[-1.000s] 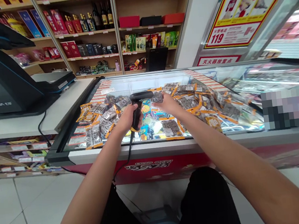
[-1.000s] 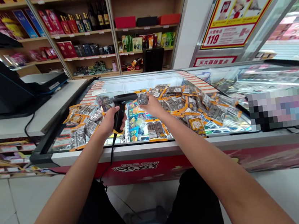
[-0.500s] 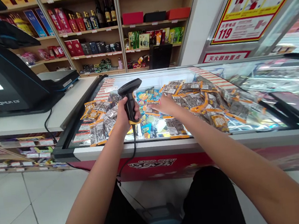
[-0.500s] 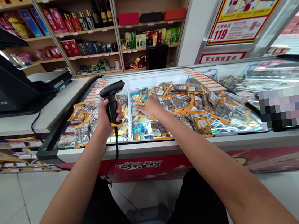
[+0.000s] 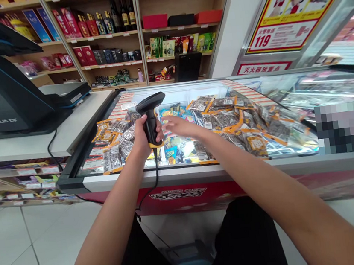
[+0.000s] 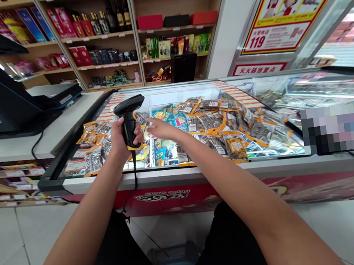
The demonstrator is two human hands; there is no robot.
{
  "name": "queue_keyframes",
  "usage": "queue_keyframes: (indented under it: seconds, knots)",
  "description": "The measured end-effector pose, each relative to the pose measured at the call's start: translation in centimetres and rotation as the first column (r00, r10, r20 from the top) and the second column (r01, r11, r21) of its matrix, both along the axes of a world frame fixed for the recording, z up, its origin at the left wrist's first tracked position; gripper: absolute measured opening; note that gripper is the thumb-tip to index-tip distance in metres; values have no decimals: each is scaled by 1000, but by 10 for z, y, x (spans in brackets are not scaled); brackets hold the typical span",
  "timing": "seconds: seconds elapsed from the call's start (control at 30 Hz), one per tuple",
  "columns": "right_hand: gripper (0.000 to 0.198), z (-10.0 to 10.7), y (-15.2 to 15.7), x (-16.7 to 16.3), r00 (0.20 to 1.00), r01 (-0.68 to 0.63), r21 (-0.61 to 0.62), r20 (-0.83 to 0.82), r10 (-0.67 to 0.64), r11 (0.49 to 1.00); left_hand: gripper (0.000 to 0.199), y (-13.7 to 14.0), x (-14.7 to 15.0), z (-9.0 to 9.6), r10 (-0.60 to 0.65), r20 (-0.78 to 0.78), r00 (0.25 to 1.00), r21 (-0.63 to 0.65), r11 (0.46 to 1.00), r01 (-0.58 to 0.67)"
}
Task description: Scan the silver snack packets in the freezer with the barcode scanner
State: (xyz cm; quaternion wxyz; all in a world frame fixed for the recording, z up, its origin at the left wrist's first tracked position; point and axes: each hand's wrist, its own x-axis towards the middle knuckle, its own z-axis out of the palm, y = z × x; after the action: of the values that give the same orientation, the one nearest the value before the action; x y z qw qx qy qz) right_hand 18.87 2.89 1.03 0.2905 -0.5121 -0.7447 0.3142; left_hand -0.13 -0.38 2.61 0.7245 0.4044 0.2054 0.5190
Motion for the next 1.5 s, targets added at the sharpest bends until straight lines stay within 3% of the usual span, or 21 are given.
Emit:
queue_keyframes:
  seconds: [0.07,0.13,0.23,0.37,0.57,0.67,0.77,0.83,1.03,1.23,1.37,1.43,1.5]
  knots:
    - [42,7,15,28,949,196,126,226,-220,973,40,0,-1,-1,-27,0,1000,18,999,27]
    - [44,14,29,59,785,338,288,439,-437,896,40,1,-1,-2,-48,-12,999,41,998,48]
    - [47,22,45,96,699,447,291,475,-534,846,41,3,0,-7,-54,-51,997,81,995,58]
    - [40,24,54,112,704,510,234,440,-557,828,42,6,1,-13,-37,-92,995,117,992,48]
    - [28,24,44,100,787,543,169,238,-569,822,46,8,1,-21,-85,-127,988,178,978,107]
    - [34,21,29,87,855,509,28,-129,-502,860,47,5,4,-20,-44,-167,985,201,977,78]
    - [44,16,8,71,755,379,-103,-540,-372,920,50,1,6,-17,-15,-184,983,221,974,56]
    - [51,14,-5,62,707,353,-138,-608,-360,925,52,-1,6,-16,-20,-192,981,240,968,67]
    - [59,16,-27,42,711,386,-219,-548,-441,896,53,-5,4,-15,-32,-251,967,284,953,105]
    - [58,15,-26,41,724,418,-212,-509,-465,883,55,-6,5,-13,-28,-313,949,270,956,117]
    - [52,11,-24,40,739,443,-212,-464,-489,871,52,-5,5,-15,-27,-275,961,279,954,107]
    - [43,9,-23,36,783,462,-185,-374,-497,867,52,-3,4,-15,-14,-219,976,289,954,79]
    - [34,9,-24,30,857,470,-136,-165,-488,872,51,-2,4,-15,13,-161,987,277,960,33]
